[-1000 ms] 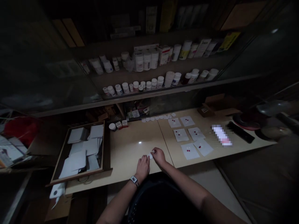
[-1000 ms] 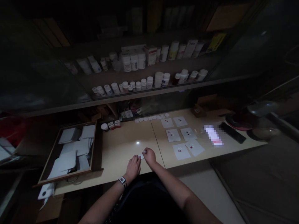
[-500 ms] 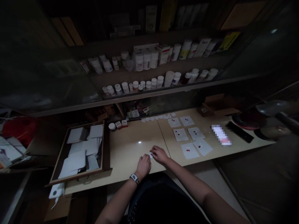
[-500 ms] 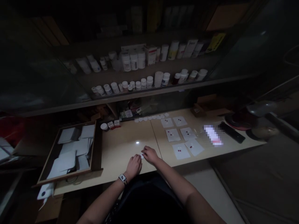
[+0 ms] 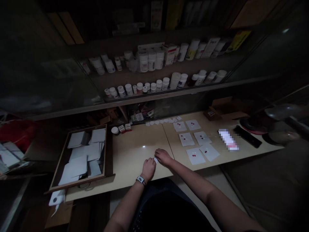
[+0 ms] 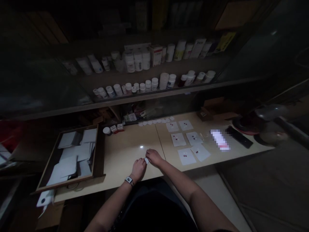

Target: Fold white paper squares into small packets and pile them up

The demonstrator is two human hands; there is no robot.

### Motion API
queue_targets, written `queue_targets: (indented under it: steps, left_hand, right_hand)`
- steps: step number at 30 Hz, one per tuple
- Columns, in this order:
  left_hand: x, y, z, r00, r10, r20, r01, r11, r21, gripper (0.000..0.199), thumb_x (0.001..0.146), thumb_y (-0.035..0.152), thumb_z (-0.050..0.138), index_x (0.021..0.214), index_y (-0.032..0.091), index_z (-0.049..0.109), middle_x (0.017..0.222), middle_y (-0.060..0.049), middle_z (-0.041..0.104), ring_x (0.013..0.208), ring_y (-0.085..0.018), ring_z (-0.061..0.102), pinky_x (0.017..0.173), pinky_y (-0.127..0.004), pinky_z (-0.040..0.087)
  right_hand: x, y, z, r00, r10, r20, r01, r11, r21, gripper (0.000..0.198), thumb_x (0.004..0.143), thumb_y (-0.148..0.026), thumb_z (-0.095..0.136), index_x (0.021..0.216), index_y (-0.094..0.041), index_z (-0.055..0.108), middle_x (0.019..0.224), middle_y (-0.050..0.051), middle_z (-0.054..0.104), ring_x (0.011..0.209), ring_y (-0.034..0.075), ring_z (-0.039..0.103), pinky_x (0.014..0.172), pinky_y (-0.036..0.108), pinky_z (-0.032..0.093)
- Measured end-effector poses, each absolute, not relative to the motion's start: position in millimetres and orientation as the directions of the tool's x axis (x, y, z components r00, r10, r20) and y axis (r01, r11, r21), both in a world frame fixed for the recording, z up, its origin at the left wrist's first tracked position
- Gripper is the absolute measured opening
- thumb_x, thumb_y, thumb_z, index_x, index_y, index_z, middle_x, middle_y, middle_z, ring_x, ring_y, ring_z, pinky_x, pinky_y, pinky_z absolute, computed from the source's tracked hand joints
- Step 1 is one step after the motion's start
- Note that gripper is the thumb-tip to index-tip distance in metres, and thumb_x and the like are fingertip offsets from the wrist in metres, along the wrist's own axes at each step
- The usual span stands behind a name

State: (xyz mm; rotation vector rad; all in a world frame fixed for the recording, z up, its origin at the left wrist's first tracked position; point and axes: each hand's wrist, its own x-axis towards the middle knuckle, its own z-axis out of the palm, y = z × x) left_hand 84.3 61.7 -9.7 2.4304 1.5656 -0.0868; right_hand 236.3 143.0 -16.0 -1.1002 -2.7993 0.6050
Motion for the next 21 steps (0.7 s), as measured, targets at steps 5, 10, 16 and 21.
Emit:
queue_targets:
  steps: [5,10,16,21]
  left_hand:
    - [78.9,60.6,-13.1,0.479,0.863,-0.159,0.874,-0.454,0.173,0.019,0.09,0.011,0.043,0.103,0.013,0.058,0.094,-0.009,0.059,0.093,-0.022,0.051,0.076,-0.035,0.043]
    - [75.9,59.6,-15.9,0.477,0.864,-0.161,0.874,-0.447,0.192,0.021,0.091,0.011,0.042,0.105,0.015,0.057,0.096,-0.009,0.059,0.092,-0.021,0.051,0.073,-0.033,0.045]
    - [73.0,59.4,-17.6,0.464,0.877,-0.123,0.874,-0.431,0.225,0.021,0.094,0.014,0.039,0.104,0.018,0.057,0.098,-0.008,0.059,0.095,-0.021,0.049,0.073,-0.03,0.047]
    - [68.6,57.1,-22.7,0.481,0.876,-0.036,0.852,-0.457,0.256,0.025,0.094,0.013,0.039,0.111,0.018,0.056,0.115,-0.011,0.057,0.105,-0.021,0.048,0.076,-0.031,0.05]
  right_hand:
    - [236.1,143.9,-15.8,-0.795,0.604,-0.06,0.587,0.739,-0.33,0.017,0.09,-0.02,0.049,0.089,-0.016,0.065,0.09,0.008,0.062,0.088,0.02,0.051,0.078,0.032,0.036]
    - [243.3,141.6,-19.2,-0.856,0.517,-0.026,0.496,0.806,-0.322,0.02,0.092,-0.017,0.047,0.087,-0.016,0.067,0.089,0.008,0.063,0.088,0.02,0.051,0.079,0.033,0.036]
    - [244.5,141.1,-23.3,-0.891,0.455,0.013,0.432,0.855,-0.287,0.022,0.091,-0.014,0.046,0.085,-0.015,0.067,0.082,0.007,0.062,0.082,0.019,0.051,0.076,0.033,0.035]
    - [248.7,142.4,-27.2,-0.902,0.43,0.044,0.407,0.879,-0.248,0.021,0.091,-0.013,0.047,0.085,-0.016,0.067,0.083,0.007,0.063,0.081,0.019,0.05,0.077,0.033,0.033]
